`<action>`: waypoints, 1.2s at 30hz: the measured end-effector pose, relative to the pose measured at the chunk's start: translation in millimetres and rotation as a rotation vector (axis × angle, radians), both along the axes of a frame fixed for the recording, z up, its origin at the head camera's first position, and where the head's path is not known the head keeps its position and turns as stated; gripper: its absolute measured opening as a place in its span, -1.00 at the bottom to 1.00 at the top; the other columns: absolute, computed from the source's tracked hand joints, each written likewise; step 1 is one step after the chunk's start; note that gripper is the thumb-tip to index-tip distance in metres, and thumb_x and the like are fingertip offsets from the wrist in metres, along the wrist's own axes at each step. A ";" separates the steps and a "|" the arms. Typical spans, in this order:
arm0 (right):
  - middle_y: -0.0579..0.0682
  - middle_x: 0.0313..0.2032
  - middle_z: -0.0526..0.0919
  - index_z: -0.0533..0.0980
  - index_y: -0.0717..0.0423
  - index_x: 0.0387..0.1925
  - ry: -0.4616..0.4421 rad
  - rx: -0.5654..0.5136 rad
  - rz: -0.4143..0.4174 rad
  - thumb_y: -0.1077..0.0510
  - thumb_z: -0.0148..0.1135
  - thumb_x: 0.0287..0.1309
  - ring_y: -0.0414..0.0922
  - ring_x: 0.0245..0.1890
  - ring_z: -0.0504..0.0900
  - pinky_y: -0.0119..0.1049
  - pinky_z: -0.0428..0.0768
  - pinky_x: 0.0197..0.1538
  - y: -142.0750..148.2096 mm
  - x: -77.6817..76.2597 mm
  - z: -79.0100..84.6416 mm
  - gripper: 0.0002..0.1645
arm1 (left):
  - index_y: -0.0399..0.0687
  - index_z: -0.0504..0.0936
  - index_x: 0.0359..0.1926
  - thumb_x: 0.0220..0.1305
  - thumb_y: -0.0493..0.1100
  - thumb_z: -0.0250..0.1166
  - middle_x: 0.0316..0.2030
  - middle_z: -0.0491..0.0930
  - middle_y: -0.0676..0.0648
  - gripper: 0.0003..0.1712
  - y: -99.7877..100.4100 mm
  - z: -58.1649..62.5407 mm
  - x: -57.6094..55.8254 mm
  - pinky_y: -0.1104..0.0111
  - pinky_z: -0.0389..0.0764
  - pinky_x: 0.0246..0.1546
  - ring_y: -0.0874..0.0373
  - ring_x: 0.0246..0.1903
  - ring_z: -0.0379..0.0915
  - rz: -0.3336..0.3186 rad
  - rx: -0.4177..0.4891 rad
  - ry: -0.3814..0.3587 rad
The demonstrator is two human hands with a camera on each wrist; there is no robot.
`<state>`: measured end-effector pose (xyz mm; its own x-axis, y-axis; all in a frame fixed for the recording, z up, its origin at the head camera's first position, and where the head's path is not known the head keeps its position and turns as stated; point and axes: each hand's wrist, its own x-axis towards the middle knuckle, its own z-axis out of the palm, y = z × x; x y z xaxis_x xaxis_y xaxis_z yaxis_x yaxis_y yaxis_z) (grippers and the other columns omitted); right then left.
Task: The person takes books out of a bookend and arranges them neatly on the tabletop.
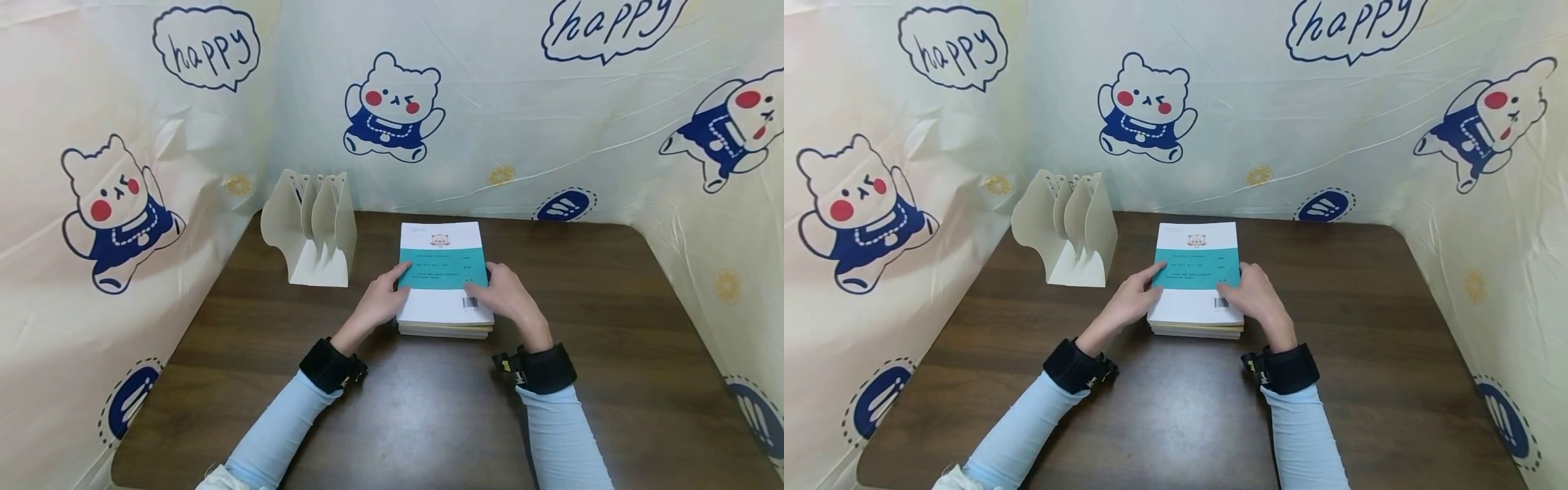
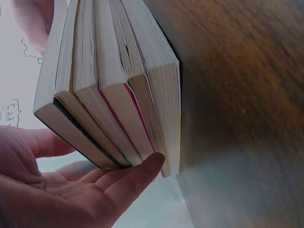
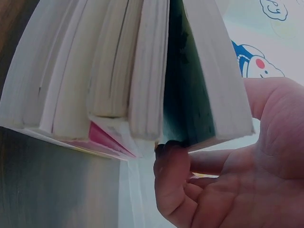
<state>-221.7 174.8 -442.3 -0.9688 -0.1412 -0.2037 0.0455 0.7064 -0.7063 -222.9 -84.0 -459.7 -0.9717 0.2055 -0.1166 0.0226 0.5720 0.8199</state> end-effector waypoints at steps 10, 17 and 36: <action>0.54 0.43 0.27 0.09 0.56 0.50 0.019 0.019 0.007 -0.02 0.18 0.45 0.32 0.23 0.38 0.35 0.39 0.41 -0.3 0.7 1.9 -0.07 | 0.06 0.29 0.58 0.54 -0.17 0.06 0.59 0.26 -0.15 -0.36 -1.8 3.2 -0.9 -0.06 0.41 0.34 -0.02 0.52 0.17 -0.008 0.001 0.006; 0.51 0.33 0.32 0.10 0.55 0.50 0.027 0.038 0.010 -0.02 0.18 0.45 0.31 0.18 0.37 0.30 0.47 0.33 1.0 2.1 1.3 -0.08 | 0.07 0.27 0.59 0.55 -0.15 0.07 0.60 0.23 -0.14 -0.36 -2.4 1.7 -2.4 -0.07 0.32 0.48 -0.02 0.55 0.12 -0.022 0.004 0.003; 0.55 0.35 0.29 0.06 0.57 0.50 -0.022 0.096 0.054 -0.06 0.11 0.51 0.34 0.20 0.36 0.32 0.47 0.31 0.7 6.0 2.5 -0.08 | 0.06 0.23 0.61 0.58 -0.14 0.04 0.64 0.13 -0.12 -0.36 -1.0 -2.7 0.9 -0.05 0.19 0.56 -0.01 0.59 0.01 -0.053 0.000 0.013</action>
<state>-215.7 175.5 -439.8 -0.9554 -0.1720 -0.2400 0.0204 0.7724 -0.6347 -222.0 -85.0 -462.4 -0.9610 0.2564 -0.1038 0.0635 0.5698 0.8194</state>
